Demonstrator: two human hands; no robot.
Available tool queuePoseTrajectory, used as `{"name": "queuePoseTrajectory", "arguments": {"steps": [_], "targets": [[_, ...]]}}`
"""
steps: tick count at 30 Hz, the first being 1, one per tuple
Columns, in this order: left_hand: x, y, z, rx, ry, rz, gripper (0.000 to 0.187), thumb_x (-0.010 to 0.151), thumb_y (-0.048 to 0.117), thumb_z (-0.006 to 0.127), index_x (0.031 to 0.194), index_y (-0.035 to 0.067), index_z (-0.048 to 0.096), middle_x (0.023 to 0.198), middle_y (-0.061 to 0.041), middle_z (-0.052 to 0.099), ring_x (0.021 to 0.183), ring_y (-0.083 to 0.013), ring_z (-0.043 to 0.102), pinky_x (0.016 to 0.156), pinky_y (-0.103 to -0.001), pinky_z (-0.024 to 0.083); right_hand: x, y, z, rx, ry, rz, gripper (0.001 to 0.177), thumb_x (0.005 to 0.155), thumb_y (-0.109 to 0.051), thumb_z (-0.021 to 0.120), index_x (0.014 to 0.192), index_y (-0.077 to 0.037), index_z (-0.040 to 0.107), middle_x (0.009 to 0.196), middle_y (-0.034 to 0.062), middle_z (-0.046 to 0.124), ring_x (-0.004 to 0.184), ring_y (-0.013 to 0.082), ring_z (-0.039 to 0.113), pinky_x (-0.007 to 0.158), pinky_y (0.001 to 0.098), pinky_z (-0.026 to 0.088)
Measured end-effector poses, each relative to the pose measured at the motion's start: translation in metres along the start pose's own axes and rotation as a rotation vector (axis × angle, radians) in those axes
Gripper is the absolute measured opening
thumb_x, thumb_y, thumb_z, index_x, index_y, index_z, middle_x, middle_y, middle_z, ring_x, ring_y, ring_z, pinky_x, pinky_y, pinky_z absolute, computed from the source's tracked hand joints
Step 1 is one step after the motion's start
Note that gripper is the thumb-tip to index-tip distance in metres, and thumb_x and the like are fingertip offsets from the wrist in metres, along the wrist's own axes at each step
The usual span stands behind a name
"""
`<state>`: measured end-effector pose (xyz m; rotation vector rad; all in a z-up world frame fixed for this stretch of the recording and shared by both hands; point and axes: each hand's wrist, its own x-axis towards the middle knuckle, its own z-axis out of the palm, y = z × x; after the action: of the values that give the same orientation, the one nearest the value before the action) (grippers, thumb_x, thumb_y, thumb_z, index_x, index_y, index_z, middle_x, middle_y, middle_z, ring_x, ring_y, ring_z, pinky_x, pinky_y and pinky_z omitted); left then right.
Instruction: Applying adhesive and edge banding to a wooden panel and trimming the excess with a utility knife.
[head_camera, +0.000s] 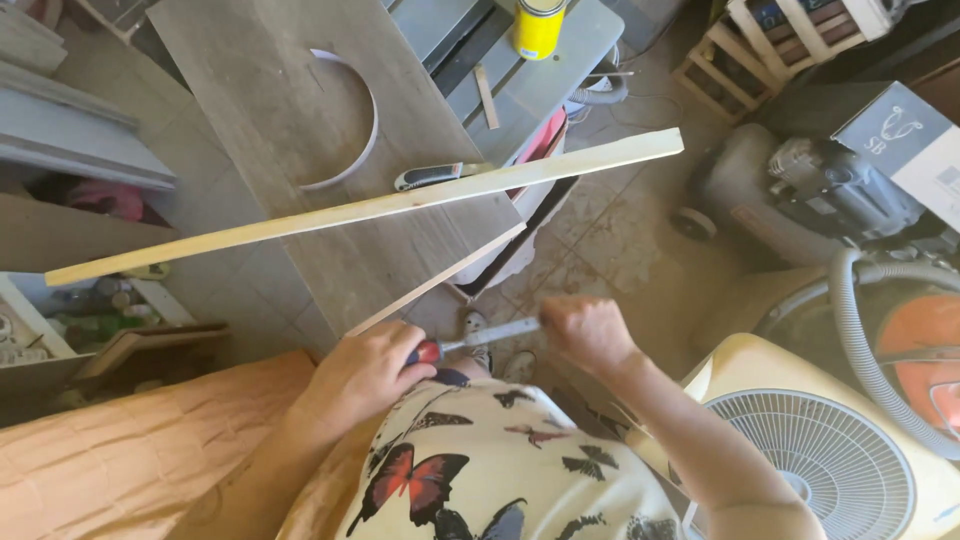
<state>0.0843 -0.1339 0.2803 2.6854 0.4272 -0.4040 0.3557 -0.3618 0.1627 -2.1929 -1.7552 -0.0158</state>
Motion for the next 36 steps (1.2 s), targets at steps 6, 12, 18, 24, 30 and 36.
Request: {"name": "queuePoseTrajectory", "arguments": {"steps": [6,12,18,24,30,36], "targets": [[0.022,-0.035,-0.01,-0.1,0.155,-0.148,0.044,0.084,0.043,0.083,0.113,0.013,0.068,0.095,-0.009,0.071,0.091,-0.0308,0.075,0.077,-0.042,0.062,0.048,0.049,-0.014,-0.053,-0.175,0.21,0.013,0.09,-0.036,0.076,0.093,-0.024,0.073,0.071,-0.0015,0.074,0.072,0.0229,0.077,0.064,0.0386,0.06],[0.087,-0.06,0.008,-0.164,0.384,-0.187,0.04,0.094,0.047,0.072,0.11,0.01,0.067,0.09,-0.01,0.065,0.087,-0.0323,0.073,0.078,-0.042,0.06,0.136,0.118,-0.035,0.025,-0.154,0.231,0.03,0.083,-0.041,0.083,0.107,-0.025,0.075,0.073,0.0027,0.071,0.08,0.0292,0.075,0.075,0.0468,0.063],[0.194,-0.059,-0.029,-0.108,0.462,-0.29,0.04,0.099,0.05,0.063,0.115,0.013,0.063,0.094,-0.011,0.067,0.086,-0.0345,0.075,0.074,-0.047,0.061,0.263,0.213,-0.028,0.108,-0.141,0.182,0.066,0.075,-0.038,0.09,0.134,-0.019,0.067,0.113,0.005,0.071,0.114,0.0305,0.068,0.095,0.0486,0.059],[0.311,-0.043,-0.077,-0.064,0.413,-0.5,0.033,0.102,0.046,0.061,0.113,0.015,0.062,0.094,-0.01,0.07,0.086,-0.0353,0.077,0.073,-0.05,0.062,0.391,0.292,-0.007,0.259,-0.107,0.026,0.104,0.064,-0.034,0.098,0.154,-0.013,0.049,0.144,0.0126,0.051,0.131,0.0385,0.054,0.111,0.0543,0.05],[0.367,-0.034,-0.11,0.021,0.318,-0.593,0.032,0.103,0.046,0.06,0.115,0.017,0.065,0.094,-0.008,0.072,0.085,-0.0317,0.078,0.071,-0.045,0.063,0.455,0.324,0.017,0.361,-0.371,-0.116,0.111,0.072,-0.034,0.096,0.166,-0.028,0.039,0.167,0.0076,0.038,0.15,0.0427,0.04,0.121,0.0533,0.043],[0.388,-0.022,-0.136,-0.003,0.238,-0.647,0.035,0.103,0.043,0.06,0.114,0.011,0.068,0.093,-0.012,0.074,0.086,-0.035,0.079,0.073,-0.049,0.063,0.457,0.342,0.057,0.355,-0.323,-0.18,0.1,0.07,-0.037,0.094,0.158,-0.029,0.046,0.149,0.0029,0.047,0.136,0.0347,0.052,0.112,0.0457,0.054]]}}
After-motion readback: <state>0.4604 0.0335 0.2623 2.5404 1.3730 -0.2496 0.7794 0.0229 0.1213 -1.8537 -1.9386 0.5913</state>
